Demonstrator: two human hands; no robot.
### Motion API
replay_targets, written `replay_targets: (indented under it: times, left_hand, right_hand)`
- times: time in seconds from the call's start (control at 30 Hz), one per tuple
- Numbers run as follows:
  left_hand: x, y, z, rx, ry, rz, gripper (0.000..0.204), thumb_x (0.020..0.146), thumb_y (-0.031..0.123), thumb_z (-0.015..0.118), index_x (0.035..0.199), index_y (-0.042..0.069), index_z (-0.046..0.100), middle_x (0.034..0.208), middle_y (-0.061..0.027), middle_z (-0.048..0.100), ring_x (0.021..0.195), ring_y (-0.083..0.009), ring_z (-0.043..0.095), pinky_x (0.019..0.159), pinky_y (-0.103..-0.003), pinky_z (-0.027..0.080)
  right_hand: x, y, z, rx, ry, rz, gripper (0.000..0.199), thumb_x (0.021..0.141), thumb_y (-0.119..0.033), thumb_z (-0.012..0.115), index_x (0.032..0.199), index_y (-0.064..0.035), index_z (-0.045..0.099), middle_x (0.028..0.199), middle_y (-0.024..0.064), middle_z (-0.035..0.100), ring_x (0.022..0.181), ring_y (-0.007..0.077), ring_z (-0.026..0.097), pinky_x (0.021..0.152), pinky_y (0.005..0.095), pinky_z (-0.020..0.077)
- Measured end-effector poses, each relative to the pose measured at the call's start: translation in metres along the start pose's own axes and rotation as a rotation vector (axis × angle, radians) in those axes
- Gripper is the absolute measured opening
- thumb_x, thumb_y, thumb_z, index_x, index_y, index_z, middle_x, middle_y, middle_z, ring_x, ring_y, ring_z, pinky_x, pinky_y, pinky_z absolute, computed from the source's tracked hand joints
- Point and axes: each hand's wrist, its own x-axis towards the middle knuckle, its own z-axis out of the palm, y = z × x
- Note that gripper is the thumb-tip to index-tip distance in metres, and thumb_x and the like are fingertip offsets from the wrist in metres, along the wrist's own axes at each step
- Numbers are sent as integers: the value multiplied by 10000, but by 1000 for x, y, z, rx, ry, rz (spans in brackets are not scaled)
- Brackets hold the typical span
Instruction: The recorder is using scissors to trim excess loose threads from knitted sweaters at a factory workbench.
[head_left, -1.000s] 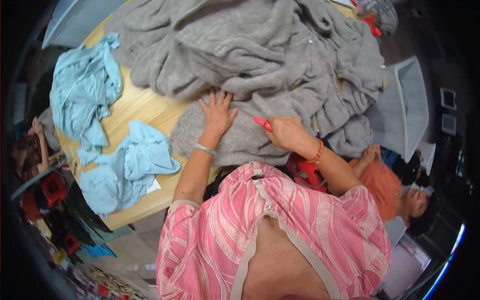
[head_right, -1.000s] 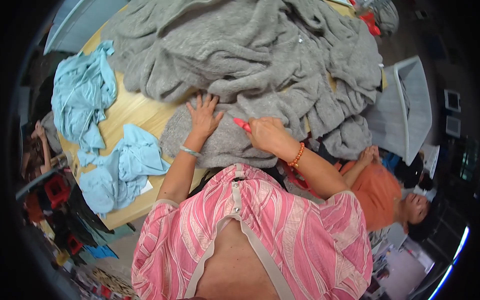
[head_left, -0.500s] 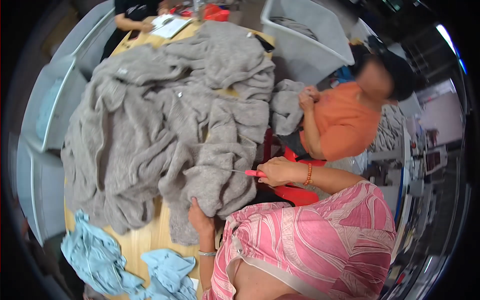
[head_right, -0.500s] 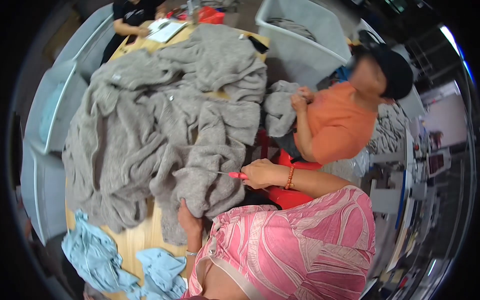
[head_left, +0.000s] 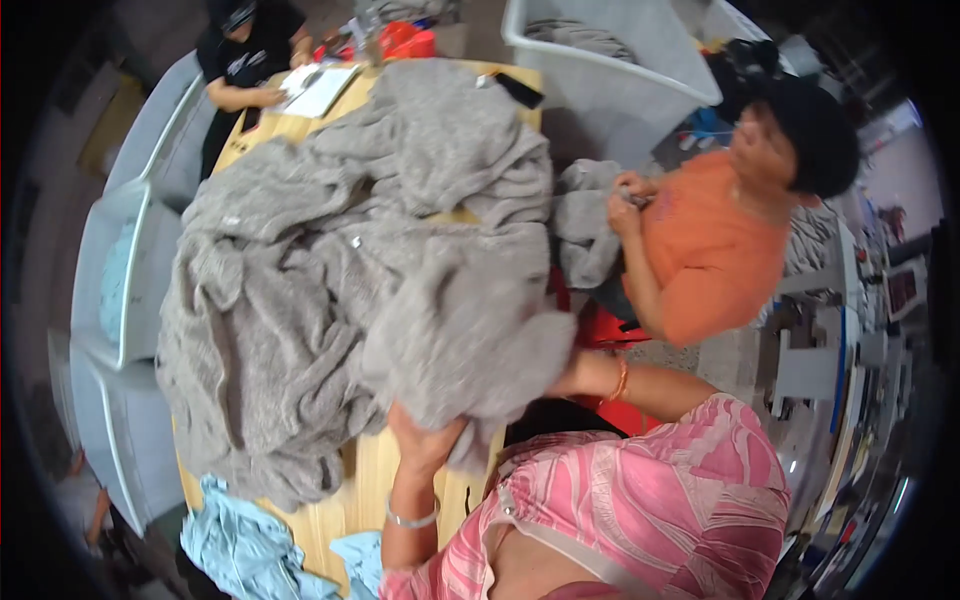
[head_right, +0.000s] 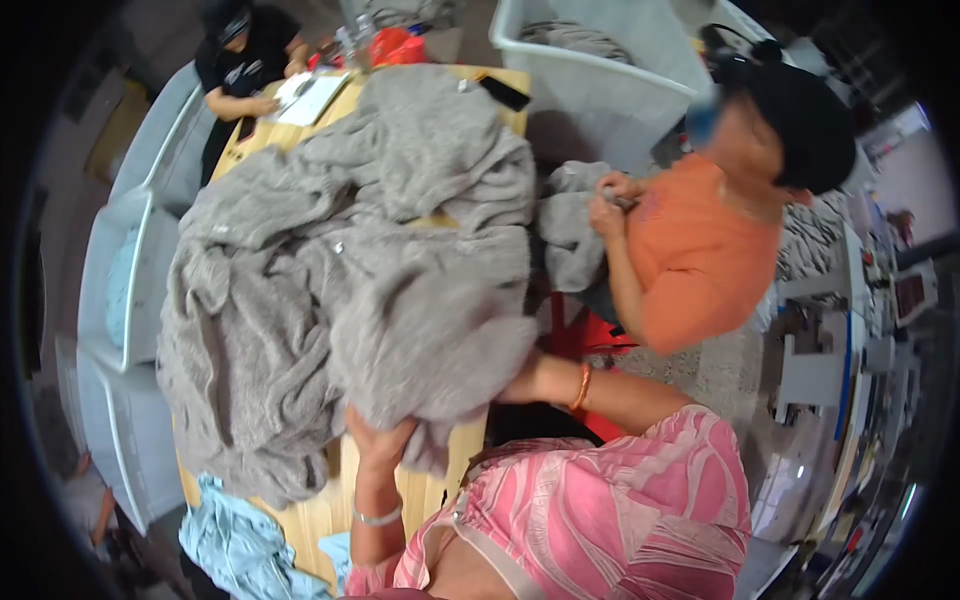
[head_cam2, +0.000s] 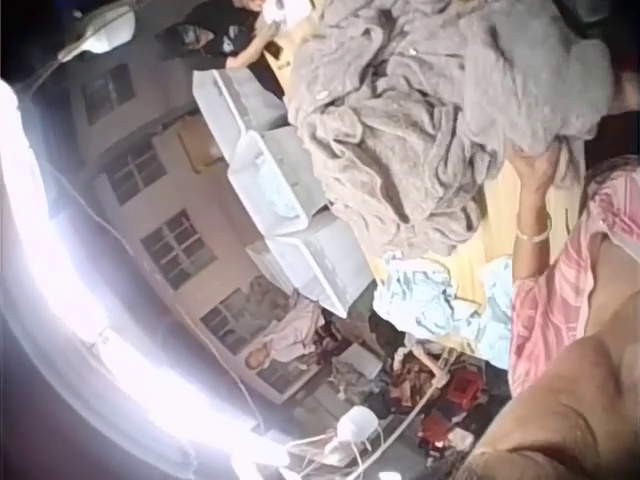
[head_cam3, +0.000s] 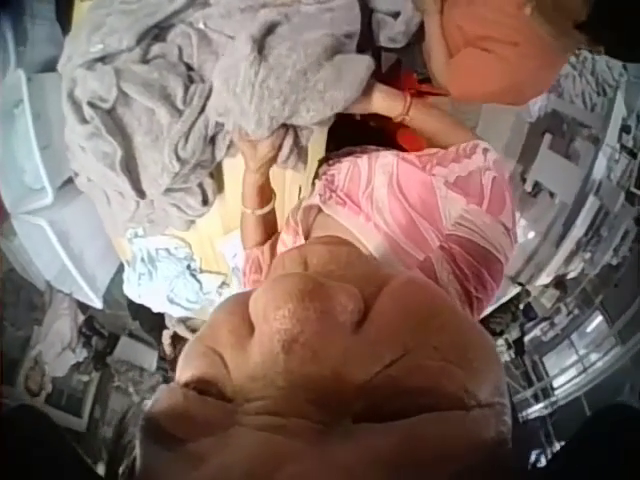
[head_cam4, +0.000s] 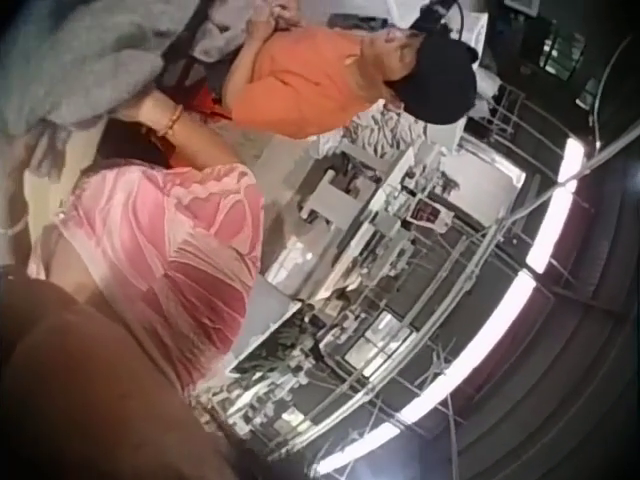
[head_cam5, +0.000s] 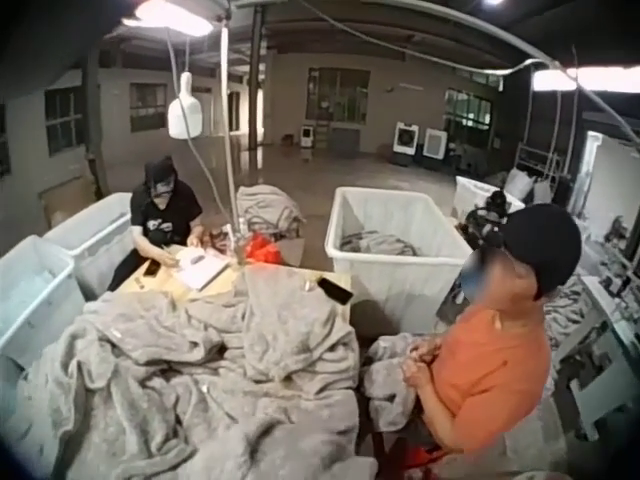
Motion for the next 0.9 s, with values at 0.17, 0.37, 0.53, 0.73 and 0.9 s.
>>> replay_targets:
  times: [0.17,0.37,0.53,0.73,0.9]
  left_hand:
    - [122,42,10,-88,-20,240,593,601,120,778,1138,0,554,1029,-160,646,965,-291,622,858,-370,467]
    - [275,64,19,-21,136,423,677,629,208,767,1211,7,486,1167,-219,538,1069,-377,530,895,-404,438]
    - [292,-42,13,464,100,280,820,653,328,791,1323,47,410,1221,-233,495,1127,-385,486,930,-431,421]
    - [301,-161,-108,1427,150,144,829,692,284,753,1404,146,351,1457,-166,318,1384,-366,204,1050,-619,182]
    - [321,-226,-193,1481,21,-91,539,708,237,671,1189,16,567,1250,-214,540,1174,-348,499,951,-466,409]
  right_hand:
    - [42,136,-34,40,226,47,507,900,-302,524,1347,-89,411,1436,104,351,1338,281,284,1112,427,236]
    - [180,170,-177,-635,222,22,494,891,-299,520,1328,-82,446,1375,132,435,1280,295,386,1077,395,299]
    - [157,189,-110,-288,-27,656,372,850,-328,550,1068,-26,564,878,249,629,802,452,599,689,503,483]
    - [68,142,-50,61,16,808,432,817,-265,602,1208,-98,522,776,226,627,720,425,604,621,498,473]
    - [47,137,-16,241,-41,801,377,888,-334,518,1230,-174,511,807,206,633,739,375,624,636,483,486]
